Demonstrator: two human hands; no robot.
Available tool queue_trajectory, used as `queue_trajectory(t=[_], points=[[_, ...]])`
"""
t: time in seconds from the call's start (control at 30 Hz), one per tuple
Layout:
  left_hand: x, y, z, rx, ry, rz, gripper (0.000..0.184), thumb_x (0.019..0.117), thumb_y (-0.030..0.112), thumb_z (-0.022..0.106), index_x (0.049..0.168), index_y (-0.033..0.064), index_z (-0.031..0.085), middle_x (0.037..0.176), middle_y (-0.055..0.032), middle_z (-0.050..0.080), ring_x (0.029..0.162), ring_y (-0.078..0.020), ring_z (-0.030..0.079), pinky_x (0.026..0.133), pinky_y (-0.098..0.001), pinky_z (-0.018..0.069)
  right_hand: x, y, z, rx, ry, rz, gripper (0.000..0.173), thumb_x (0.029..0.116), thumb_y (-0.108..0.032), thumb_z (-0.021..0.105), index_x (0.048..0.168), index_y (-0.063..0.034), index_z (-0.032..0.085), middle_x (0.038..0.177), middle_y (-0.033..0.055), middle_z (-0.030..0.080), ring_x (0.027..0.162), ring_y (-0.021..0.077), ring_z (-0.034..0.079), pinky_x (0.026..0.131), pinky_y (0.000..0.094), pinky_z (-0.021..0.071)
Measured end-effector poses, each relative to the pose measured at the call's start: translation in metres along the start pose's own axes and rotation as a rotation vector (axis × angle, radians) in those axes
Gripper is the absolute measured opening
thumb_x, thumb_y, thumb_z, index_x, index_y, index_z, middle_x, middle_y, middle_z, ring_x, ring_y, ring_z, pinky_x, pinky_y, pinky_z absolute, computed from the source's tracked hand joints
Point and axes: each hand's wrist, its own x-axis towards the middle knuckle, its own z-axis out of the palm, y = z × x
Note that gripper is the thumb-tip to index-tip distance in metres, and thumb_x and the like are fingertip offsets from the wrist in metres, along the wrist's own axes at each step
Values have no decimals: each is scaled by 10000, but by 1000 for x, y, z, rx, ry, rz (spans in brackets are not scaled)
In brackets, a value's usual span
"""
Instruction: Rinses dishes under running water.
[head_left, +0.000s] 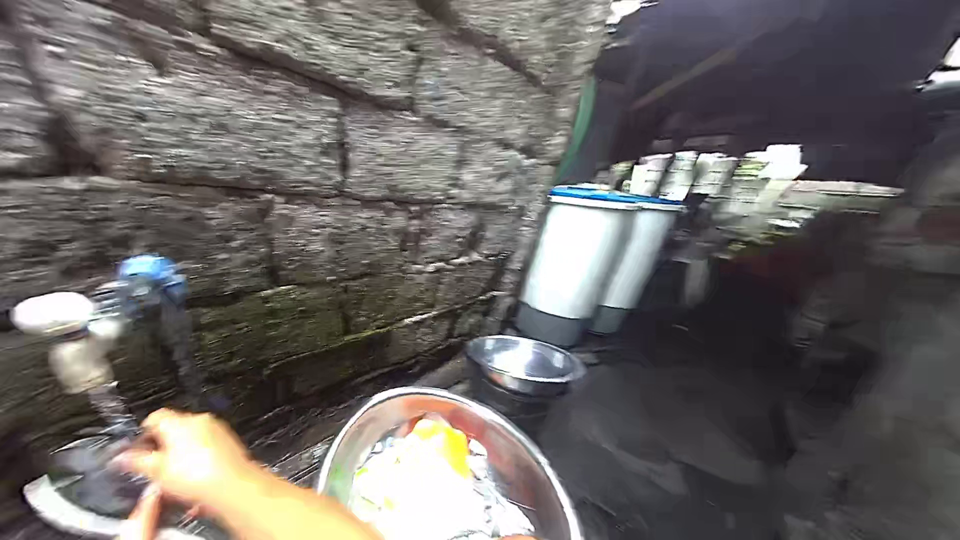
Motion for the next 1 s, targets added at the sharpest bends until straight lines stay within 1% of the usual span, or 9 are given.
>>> queue_trajectory(t=[0.13,0.2,0.33,0.43,0.63,0.77,0.83,0.9,1.0], points=[[27,-23,-20,-139,222,14,287,1115,195,336,1049,57,579,793,-28,664,659,-101,655,596,-269,586,0,-16,-5,-274,-6,47,356,1061,-219,538,1413,-160,525,1045,202,716,920,393,715,780,608,563],[32,-24,-32,-160,227,-23,260,1107,153,365,1012,46,582,761,-36,655,603,-99,633,567,-247,572,6,-28,-8,-343,-77,135,419,1081,-204,482,1493,-150,425,1102,223,708,1015,418,704,855,620,544],[30,-18,-25,-127,214,-46,183,1096,105,385,1053,73,560,734,-29,640,591,-93,626,564,-245,566,12,-13,10,-22,-147,-64,441,1042,-49,536,1463,24,429,1133,235,675,1040,354,675,960,515,525],[29,-14,-24,65,284,-100,157,1065,58,474,1203,17,536,870,-90,675,703,-134,660,652,-289,575,21,-18,14,87,0,-193,343,1032,22,479,1369,61,525,1088,201,708,941,287,715,888,454,577],[35,-32,-40,483,324,-258,440,999,33,627,1372,-18,400,898,-130,676,538,-108,562,495,-239,475,36,-45,-7,-354,4,-63,238,1028,-189,604,1191,-22,654,1094,206,701,1068,378,678,916,596,517],[34,-26,-33,328,252,-251,260,1039,35,550,1277,-31,468,901,-139,708,574,-118,613,512,-230,493,36,-38,1,-39,-7,36,309,1099,-257,497,1164,-4,662,951,121,715,814,195,711,759,387,589],[33,-25,-35,282,215,-253,182,1054,42,516,1216,-41,512,900,-138,714,581,-117,618,518,-226,497,33,-40,-1,162,-119,38,355,1110,-105,407,1445,-61,519,1316,174,636,1068,266,700,850,446,601],[32,-26,-37,276,191,-269,173,1071,97,514,1181,-35,537,886,-134,726,592,-119,635,520,-225,495,34,-42,-5,182,-182,-5,589,1068,64,355,1603,-181,347,1608,134,401,1325,325,576,922,529,584],[31,-27,-40,272,159,-291,195,1076,119,510,1202,-29,522,872,-140,731,627,-129,670,532,-223,510,37,-38,-9,195,-168,-46,485,1051,83,400,1473,-129,511,1435,144,547,1129,298,662,829,489,599]])
